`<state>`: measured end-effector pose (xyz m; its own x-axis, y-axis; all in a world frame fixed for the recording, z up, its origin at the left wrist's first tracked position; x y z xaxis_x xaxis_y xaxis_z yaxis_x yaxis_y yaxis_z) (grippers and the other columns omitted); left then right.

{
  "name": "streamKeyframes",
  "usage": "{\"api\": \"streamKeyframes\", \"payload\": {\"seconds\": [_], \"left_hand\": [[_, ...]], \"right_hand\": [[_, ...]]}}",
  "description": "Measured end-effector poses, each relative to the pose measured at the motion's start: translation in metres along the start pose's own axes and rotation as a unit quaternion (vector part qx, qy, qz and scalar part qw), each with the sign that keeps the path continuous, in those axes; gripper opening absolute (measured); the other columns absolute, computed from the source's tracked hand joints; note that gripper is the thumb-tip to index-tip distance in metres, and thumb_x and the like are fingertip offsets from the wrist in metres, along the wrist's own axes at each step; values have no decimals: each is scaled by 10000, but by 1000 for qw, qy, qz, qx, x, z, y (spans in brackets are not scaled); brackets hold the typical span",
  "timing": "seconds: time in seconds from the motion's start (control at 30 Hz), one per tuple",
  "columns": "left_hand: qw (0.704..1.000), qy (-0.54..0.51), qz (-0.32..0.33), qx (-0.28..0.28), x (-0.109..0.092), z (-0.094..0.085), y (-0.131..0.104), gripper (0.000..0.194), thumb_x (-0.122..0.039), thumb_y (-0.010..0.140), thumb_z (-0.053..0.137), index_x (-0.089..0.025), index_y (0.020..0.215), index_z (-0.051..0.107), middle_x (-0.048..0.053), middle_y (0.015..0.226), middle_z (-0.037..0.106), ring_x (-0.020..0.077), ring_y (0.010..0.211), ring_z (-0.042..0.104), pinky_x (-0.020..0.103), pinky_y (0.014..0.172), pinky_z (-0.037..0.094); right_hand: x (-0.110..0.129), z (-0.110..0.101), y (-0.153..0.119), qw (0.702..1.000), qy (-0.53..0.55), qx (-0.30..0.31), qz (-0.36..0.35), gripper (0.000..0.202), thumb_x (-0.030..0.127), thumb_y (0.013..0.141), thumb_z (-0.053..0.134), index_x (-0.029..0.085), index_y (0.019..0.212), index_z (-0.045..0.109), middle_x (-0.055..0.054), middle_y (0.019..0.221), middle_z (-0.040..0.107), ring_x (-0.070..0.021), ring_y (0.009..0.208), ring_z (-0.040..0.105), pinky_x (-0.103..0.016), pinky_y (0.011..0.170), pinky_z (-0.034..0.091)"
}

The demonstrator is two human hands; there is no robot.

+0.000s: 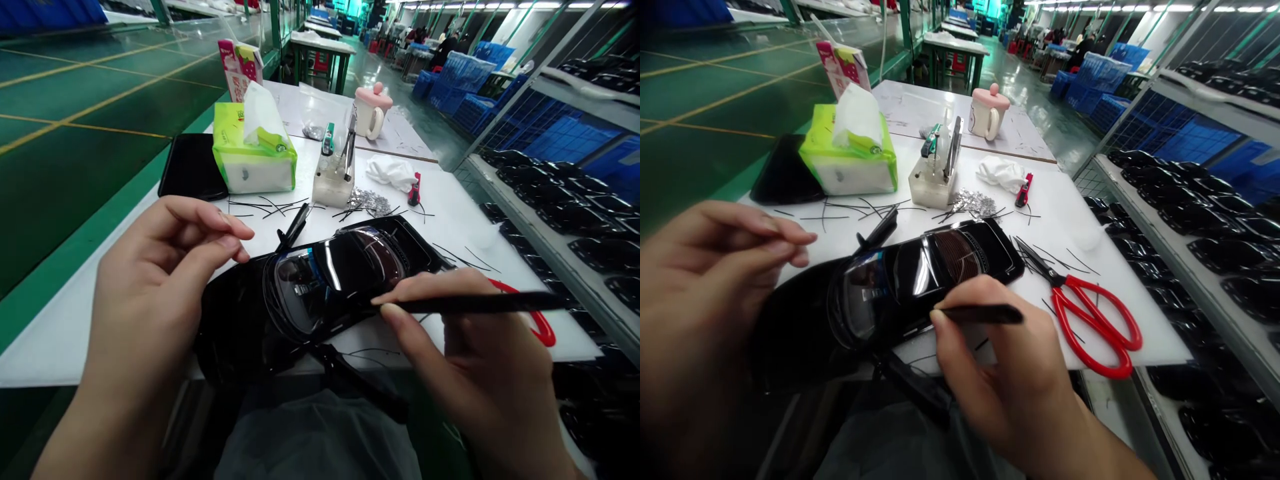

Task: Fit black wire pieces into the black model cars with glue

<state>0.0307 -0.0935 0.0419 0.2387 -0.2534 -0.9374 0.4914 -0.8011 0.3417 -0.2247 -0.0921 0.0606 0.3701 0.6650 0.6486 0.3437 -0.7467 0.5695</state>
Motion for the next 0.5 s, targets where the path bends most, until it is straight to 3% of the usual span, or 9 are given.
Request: {"api": "streamKeyframes", "payload": {"seconds": [0.13, 0.3, 0.4, 0.5], "left_hand": [[1000, 2, -24, -4, 4, -1, 0, 187, -81, 772, 728, -256, 827, 690, -91, 851, 761, 82, 759, 705, 109, 709, 544], [1000, 9, -18, -9, 6, -2, 4, 164, -99, 772, 725, -253, 812, 687, -79, 854, 759, 99, 757, 696, 161, 813, 560], [1000, 11, 1, -6, 2, -1, 5, 161, -96, 769, 719, -248, 806, 683, -78, 844, 748, 93, 742, 681, 152, 770, 559], [1000, 14, 4, 0, -1, 1, 4, 156, -83, 775, 709, -232, 806, 677, -74, 835, 739, 77, 732, 669, 134, 750, 549]], "right_hand": [[4, 3, 11, 998, -50, 38, 5, 132, 99, 930, 657, 220, 961, 616, 6, 911, 703, -125, 817, 689, -236, 649, 539], [3, -5, 3, 1000, 2, -10, 25, 172, 75, 906, 673, 228, 981, 645, -2, 971, 711, -141, 930, 710, -228, 789, 585], [3, -15, -3, 995, 40, -77, 45, 247, 54, 868, 686, 236, 1031, 653, 1, 940, 723, -178, 1003, 726, -272, 889, 609], [4, -14, -3, 994, 57, -80, 44, 281, 47, 839, 707, 251, 1029, 670, -4, 926, 742, -202, 1014, 739, -296, 883, 631]]}}
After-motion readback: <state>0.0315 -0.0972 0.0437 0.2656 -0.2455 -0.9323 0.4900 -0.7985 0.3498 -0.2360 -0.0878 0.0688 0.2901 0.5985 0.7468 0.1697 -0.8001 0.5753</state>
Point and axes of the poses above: each hand's wrist, its own y-axis towards the middle knuckle, its own z-axis out of the palm, x = y × z, the point moved 8 cm from there along y, towards the middle knuckle
